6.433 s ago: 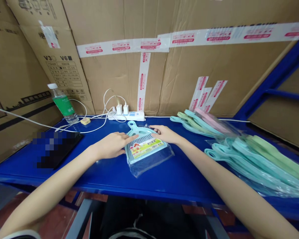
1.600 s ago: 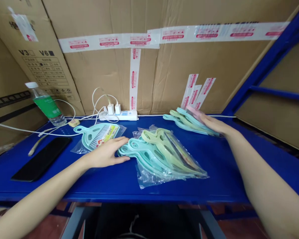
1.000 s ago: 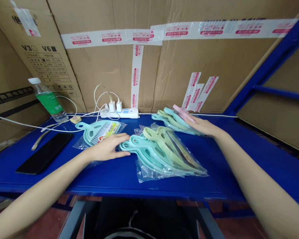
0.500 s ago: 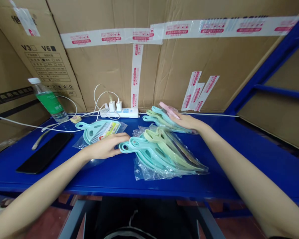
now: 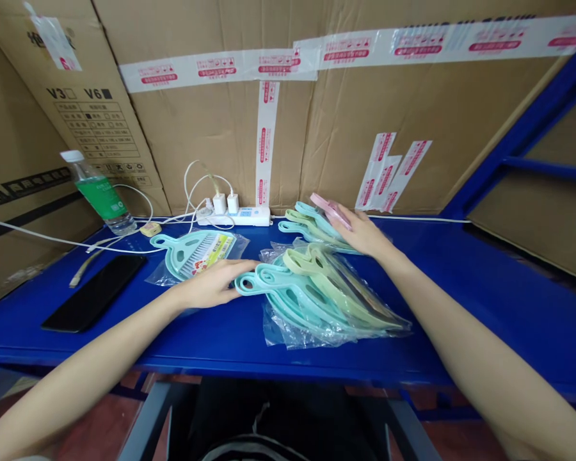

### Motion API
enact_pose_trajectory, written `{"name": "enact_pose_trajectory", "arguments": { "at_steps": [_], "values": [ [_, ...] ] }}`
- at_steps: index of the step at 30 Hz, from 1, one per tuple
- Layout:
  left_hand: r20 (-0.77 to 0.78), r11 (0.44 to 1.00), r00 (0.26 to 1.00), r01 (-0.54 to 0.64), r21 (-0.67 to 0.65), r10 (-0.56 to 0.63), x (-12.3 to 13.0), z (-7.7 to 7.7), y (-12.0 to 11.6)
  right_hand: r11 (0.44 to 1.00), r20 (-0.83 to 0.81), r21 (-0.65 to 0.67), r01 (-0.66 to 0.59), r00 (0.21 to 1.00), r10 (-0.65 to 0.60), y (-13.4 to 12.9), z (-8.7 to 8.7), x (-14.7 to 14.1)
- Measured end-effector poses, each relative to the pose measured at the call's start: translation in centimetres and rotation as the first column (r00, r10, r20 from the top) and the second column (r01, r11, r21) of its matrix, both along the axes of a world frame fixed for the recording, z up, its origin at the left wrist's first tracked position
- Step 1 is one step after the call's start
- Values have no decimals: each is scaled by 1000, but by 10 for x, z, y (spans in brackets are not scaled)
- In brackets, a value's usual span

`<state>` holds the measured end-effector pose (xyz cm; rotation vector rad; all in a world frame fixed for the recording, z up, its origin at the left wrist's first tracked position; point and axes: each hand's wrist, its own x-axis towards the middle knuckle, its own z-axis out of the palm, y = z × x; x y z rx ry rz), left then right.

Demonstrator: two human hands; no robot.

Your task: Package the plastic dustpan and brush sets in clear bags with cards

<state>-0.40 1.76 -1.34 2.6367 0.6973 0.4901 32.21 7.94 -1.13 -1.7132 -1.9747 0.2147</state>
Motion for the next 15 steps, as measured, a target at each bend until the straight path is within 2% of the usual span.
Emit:
{"name": "enact_pose_trajectory", "arguments": {
  "at_steps": [3,8,10,13,15],
  "values": [
    [-23,1000,1000,-18,14,18,-3,3,-1,998,-4,16,-57,998,57,-1,0,0],
    [-60,999,998,-31,-13,31,-10,9,-3,971,-42,64,-230,972,233,-6,3,0],
    [-62,999,997,-39,-14,39,-11,10,-3,979,-54,55,-194,979,197,-6,1,0],
    [-42,998,998,-56,2,56,-7,8,-3,999,-63,19,-37,997,38,-2,-4,-1],
    [-20,999,998,-51,-3,51,-4,5,-4,1000,-58,8,28,998,-27,1,-8,-3]
  ]
}}
